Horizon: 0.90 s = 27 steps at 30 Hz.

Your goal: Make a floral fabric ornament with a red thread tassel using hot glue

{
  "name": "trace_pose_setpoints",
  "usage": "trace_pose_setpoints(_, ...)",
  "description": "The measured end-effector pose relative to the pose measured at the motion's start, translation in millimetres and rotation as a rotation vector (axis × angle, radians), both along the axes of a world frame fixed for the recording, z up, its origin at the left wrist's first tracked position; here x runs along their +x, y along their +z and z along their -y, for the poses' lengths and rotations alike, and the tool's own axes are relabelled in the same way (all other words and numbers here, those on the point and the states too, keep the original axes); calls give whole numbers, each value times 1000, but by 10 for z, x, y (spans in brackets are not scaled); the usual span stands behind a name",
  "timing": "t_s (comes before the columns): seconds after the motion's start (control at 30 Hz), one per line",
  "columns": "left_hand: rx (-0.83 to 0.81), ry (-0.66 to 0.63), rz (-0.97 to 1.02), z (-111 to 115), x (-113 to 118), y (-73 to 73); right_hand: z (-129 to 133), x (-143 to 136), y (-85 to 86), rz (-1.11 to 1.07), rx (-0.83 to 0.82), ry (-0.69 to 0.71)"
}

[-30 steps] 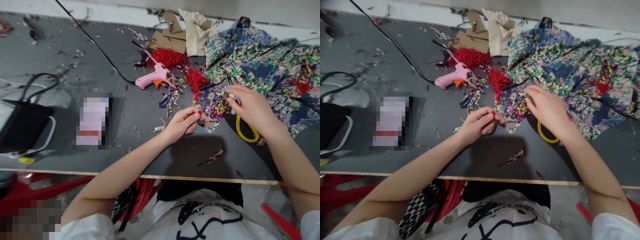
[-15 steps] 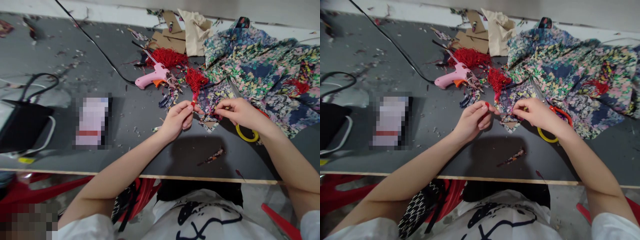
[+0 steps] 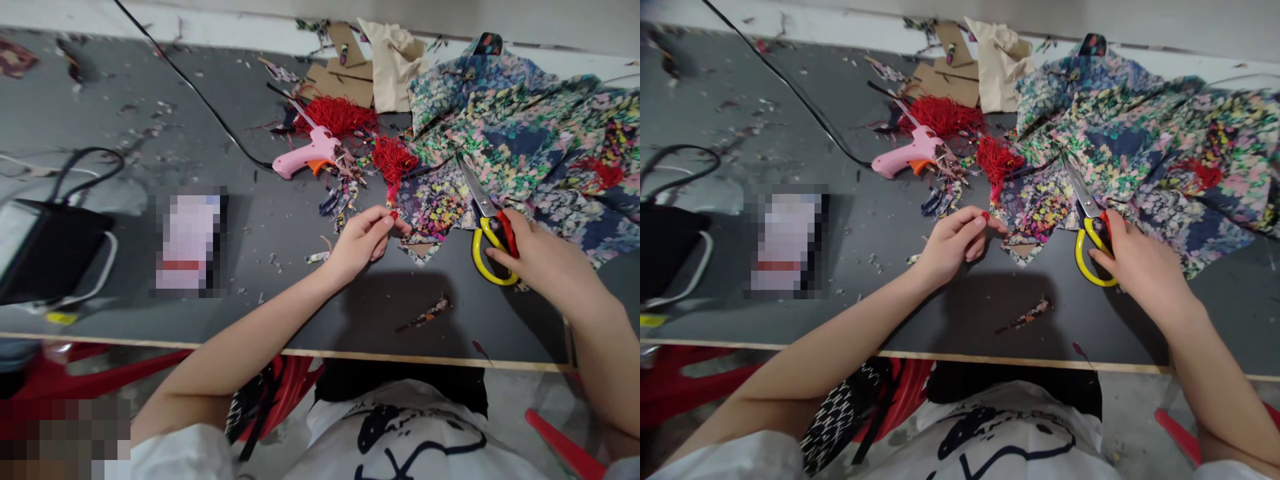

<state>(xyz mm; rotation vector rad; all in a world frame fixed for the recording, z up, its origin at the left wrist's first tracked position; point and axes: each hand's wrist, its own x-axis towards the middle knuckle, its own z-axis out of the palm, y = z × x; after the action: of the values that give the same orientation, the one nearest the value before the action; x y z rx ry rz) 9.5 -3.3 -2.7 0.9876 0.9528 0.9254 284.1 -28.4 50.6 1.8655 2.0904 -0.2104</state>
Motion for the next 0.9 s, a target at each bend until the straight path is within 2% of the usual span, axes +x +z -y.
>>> trace_pose_setpoints(0.1, -44, 26, 81, -21, -18, 15, -48, 125, -140, -156, -39, -70)
trace_pose_setpoints(0.2, -55, 97, 163, -46, -42, 47, -98, 198, -160, -382, -53, -147)
trace_pose_setpoints(0.27, -50, 131, 179, -57, -54, 66, -127, 233, -103, -612, -93, -288)
trace_pose_setpoints(0.37, -49, 139, 173, -61, -60, 77, -168, 321, 42, -898, -149, -619)
trace_pose_setpoints(0.4, -48, 138, 173, -60, -59, 77, -178, 358, 91, -987, -201, -649)
trace_pose_setpoints(0.5, -38, 134, 186, -55, -52, 73, -168, 409, 203, -1141, -459, -561)
trace_pose_setpoints(0.6, -26, 132, 200, -49, -45, 73, -55, 268, 235, -1281, -481, -578)
trace_pose_setpoints(0.67, -26, 127, 193, -46, -42, 74, 61, 97, 204, -1402, -574, -593)
trace_pose_setpoints(0.77, -24, 121, 172, -44, -41, 74, 223, -127, 98, -1490, -895, -626)
trace_pose_setpoints(0.9, -17, 124, 151, -46, -39, 70, 334, -215, -51, -1504, -1208, -627)
